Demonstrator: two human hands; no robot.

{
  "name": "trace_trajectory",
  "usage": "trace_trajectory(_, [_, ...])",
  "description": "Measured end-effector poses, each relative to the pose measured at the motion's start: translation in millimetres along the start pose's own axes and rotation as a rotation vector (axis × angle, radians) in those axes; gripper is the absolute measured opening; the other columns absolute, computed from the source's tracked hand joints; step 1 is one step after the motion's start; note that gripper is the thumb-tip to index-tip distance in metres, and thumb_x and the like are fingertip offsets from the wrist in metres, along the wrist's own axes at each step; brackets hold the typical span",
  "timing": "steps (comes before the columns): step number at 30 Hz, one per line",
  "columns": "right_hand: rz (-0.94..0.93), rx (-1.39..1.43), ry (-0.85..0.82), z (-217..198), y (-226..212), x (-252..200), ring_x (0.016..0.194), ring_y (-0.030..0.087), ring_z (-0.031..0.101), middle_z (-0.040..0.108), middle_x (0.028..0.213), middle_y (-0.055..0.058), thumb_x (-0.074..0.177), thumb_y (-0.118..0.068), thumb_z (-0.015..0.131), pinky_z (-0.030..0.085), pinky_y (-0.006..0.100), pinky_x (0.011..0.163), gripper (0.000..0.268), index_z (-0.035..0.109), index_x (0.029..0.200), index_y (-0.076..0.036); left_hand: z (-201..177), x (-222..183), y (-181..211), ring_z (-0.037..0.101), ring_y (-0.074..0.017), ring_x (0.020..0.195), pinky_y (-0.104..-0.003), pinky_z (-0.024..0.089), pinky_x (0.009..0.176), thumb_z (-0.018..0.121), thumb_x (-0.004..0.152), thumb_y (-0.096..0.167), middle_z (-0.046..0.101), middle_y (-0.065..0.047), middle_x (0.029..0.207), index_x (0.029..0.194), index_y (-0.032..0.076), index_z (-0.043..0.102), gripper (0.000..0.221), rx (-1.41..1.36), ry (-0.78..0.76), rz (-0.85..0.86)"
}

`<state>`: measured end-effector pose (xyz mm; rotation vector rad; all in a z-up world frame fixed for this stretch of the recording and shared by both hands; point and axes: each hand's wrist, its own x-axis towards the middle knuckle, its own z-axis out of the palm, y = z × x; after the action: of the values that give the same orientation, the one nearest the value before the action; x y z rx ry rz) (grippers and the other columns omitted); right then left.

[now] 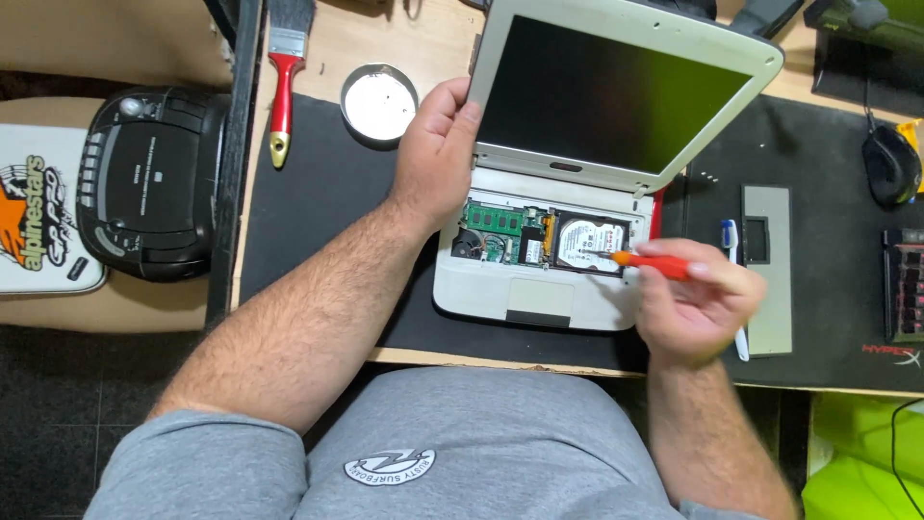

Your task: Securing internal components and the bottom cover of a laptop using a screwdriver

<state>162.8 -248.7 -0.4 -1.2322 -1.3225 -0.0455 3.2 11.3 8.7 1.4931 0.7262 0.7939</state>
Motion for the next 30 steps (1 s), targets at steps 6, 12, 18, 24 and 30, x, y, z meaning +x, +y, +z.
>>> trace_trajectory(6, [0.086,-0.290,0.163,-32.4,-19.3,-30.2,0.092,0.041,0.066,0.058,0.105,0.037,0.097,0.018,0.065,0.061,0.041,0.076,0.045,0.029,0.111,-0.004,0.0,3.1,-8.6,0.068,-0.0162,0.109,-0.034,0.056,0.096,0.048,0.104,0.021,0.073,-0.001,0.117,0.128,0.012,0.064,0.030,-0.048,-0.109,0.096])
trace_trajectory(12, [0.091,-0.695,0.083,-72.9,-11.6,-76.3,0.095,0.035,0.068,0.065,0.097,0.026,0.089,0.020,0.080,0.059,0.040,0.081,0.040,0.049,0.075,-0.001,6.6,1.7,1.2,0.067,-0.0152,0.103,-0.033,0.054,0.093,0.053,0.097,0.016,0.072,0.000,0.113,0.125,0.012,0.067,0.031,0.076,-0.027,0.017])
trace_trajectory(18, [0.359,-0.867,-0.188,-68.6,-14.2,-74.6,0.091,0.028,0.058,0.061,0.086,0.013,0.088,0.007,0.073,0.053,0.038,0.080,0.030,0.061,0.062,-0.001,8.4,-3.3,2.5,0.061,-0.0086,0.083,-0.027,0.053,0.077,0.054,0.099,0.014,0.068,0.004,0.097,0.118,0.012,0.068,0.024,0.029,0.028,-0.054])
trace_trajectory(24, [0.217,-0.970,-0.115,-78.0,13.5,-98.9,0.091,0.026,0.067,0.063,0.093,0.004,0.087,0.002,0.076,0.052,0.040,0.086,0.025,0.060,0.075,-0.013,-1.2,2.6,-20.5,0.060,-0.0085,0.082,-0.025,0.048,0.078,0.049,0.105,-0.003,0.066,-0.004,0.092,0.125,0.005,0.064,0.025,-0.224,-0.041,0.113])
trace_trajectory(30, [0.246,-1.068,-0.122,-73.2,9.0,-91.2,0.090,0.019,0.066,0.062,0.088,-0.004,0.080,-0.003,0.076,0.047,0.035,0.093,0.020,0.067,0.080,-0.021,3.2,-2.0,-11.6,0.055,-0.0069,0.087,-0.023,0.045,0.080,0.053,0.103,-0.005,0.062,-0.004,0.097,0.127,0.004,0.060,0.027,-0.184,-0.032,0.157])
